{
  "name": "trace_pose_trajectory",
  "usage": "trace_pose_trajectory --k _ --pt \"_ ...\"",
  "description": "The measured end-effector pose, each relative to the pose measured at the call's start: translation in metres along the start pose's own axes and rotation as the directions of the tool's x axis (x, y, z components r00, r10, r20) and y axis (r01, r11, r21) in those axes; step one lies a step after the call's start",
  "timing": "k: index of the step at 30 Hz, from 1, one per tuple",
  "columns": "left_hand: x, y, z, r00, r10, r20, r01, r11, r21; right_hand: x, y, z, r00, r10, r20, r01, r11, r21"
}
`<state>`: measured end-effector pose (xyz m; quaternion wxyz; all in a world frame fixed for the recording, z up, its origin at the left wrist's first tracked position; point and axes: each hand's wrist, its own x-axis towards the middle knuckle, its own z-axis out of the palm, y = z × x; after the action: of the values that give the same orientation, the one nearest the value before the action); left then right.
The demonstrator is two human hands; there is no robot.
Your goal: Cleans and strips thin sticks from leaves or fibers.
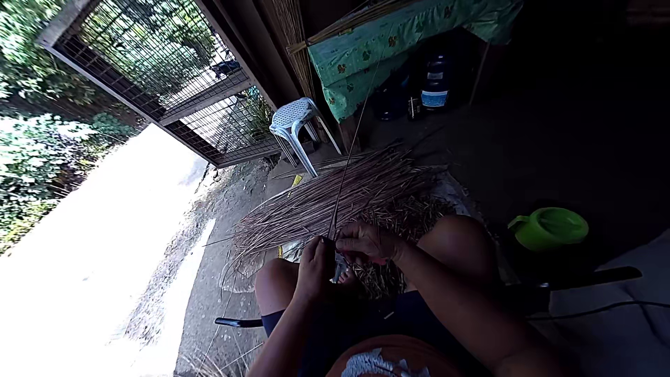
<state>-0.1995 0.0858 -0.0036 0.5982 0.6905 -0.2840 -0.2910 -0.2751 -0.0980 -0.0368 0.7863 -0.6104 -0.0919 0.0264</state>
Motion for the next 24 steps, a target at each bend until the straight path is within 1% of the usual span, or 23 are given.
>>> trace_pose_trajectory --k 2,6,9,14,18,21,24 --pt "-0.001 0.003 0.001 1.000 0.001 -0.004 -0.001 1.000 -0.002 0.001 0.001 -0.003 1.000 -0.017 -0.020 0.017 1.000 -0.006" --pt "-0.004 0.005 0.002 1.000 0.026 0.016 -0.026 1.000 0.006 0.001 0.003 -0.005 0.998 -0.060 -0.009 0.060 0.998 0.012" --pt "-0.006 0.006 0.004 0.999 0.013 0.029 -0.012 1.000 -0.017 0.002 0.005 -0.006 0.994 -0.103 -0.022 0.103 0.995 0.004" --pt "-0.011 0.008 0.005 1.000 0.001 0.027 0.001 0.999 -0.049 0.003 0.002 -0.017 0.979 -0.119 -0.164 0.118 0.993 -0.011" --pt "-0.014 0.010 0.002 0.997 -0.032 0.072 0.038 0.996 -0.086 0.002 0.001 -0.024 0.972 -0.146 -0.181 0.145 0.989 -0.020" --pt "-0.016 0.011 0.001 0.995 -0.053 0.080 0.060 0.994 -0.092 0.003 0.001 -0.026 0.949 -0.163 -0.269 0.152 0.987 -0.061" --pt "-0.017 0.007 -0.001 0.996 -0.060 0.071 0.066 0.994 -0.087 0.005 0.000 -0.032 0.887 -0.155 -0.436 0.138 0.988 -0.069"
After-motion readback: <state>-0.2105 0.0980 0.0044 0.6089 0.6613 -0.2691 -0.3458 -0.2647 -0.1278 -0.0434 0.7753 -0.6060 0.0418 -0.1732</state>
